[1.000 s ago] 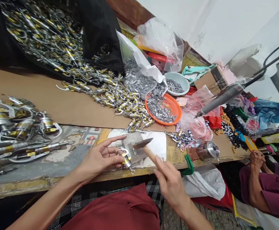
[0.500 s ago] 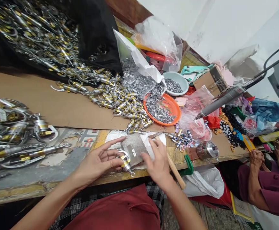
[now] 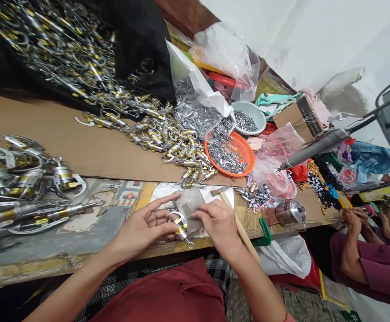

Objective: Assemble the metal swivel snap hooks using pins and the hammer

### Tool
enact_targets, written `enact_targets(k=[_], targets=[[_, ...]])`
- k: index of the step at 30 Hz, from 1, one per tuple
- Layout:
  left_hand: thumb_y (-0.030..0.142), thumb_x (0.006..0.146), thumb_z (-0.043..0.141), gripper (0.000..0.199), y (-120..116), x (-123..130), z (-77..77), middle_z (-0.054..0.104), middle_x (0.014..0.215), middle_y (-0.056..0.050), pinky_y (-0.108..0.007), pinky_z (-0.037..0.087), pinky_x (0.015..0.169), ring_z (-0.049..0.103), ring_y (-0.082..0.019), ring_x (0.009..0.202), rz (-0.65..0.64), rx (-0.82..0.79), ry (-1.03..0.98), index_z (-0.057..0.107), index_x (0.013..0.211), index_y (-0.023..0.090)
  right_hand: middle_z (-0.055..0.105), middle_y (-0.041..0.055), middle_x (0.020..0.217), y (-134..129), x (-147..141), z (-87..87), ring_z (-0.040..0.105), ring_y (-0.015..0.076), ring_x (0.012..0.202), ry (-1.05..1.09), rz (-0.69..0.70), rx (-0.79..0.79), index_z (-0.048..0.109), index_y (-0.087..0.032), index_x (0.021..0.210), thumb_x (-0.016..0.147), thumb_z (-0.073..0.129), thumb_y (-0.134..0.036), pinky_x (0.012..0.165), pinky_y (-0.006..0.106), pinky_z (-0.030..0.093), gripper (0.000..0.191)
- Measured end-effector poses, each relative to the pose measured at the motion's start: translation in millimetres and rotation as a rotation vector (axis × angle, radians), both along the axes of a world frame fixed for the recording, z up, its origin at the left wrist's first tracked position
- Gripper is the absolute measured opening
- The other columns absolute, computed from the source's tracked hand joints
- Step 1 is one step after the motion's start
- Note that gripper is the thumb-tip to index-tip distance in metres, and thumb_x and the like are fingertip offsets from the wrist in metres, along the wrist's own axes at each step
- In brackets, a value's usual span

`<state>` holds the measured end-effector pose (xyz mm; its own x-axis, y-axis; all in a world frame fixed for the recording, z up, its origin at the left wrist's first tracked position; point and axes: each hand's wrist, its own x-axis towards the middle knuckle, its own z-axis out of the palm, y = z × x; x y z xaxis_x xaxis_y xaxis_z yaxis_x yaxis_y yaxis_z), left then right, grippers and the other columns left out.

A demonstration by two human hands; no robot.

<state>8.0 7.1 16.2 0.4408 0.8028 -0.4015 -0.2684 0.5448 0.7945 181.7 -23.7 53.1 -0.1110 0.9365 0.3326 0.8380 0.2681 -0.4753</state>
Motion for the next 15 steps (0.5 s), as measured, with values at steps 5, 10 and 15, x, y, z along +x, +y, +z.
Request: enact_targets(k=[5, 10, 15], targets=[[0.017, 0.051, 0.076, 0.080, -0.3, 0.1, -0.4, 0.063, 0.058, 0.007, -0.024, 0.053, 0.052, 0.060, -0.012, 0.051, -0.004, 0.008, -0.023, 0.045, 0.124, 0.013, 0.065, 0.0064, 0.084, -11.7, -16.1, -5.9, 0.061, 0.0146, 0.076, -0.197, 0.161, 0.064, 0.067, -0.017, 0.094, 0.086, 0.036, -0.004, 0.066, 0.023, 0.050, 0.035], [0.015, 0.050, 0.076, 0.081, -0.2, 0.9, -4.8, 0.062, 0.057, 0.007, -0.021, 0.051, 0.050, 0.057, -0.010, 0.050, 0.002, 0.012, -0.040, 0.045, 0.124, 0.013, 0.063, 0.0081, 0.084, -18.3, -24.0, -8.4, 0.056, 0.0174, 0.072, -0.413, 0.159, 0.068, 0.064, -0.016, 0.092, 0.081, 0.039, -0.002, 0.062, 0.027, 0.047, 0.031], [0.015, 0.051, 0.075, 0.078, -0.8, 0.3, -3.9, 0.062, 0.058, 0.008, -0.020, 0.052, 0.050, 0.057, -0.009, 0.050, 0.009, 0.009, -0.040, 0.046, 0.123, 0.013, 0.061, 0.0079, 0.082, -23.2, -31.2, -2.9, 0.051, 0.0188, 0.068, -0.554, 0.134, 0.028, 0.062, -0.015, 0.092, 0.078, 0.044, -0.001, 0.059, 0.029, 0.042, 0.027]])
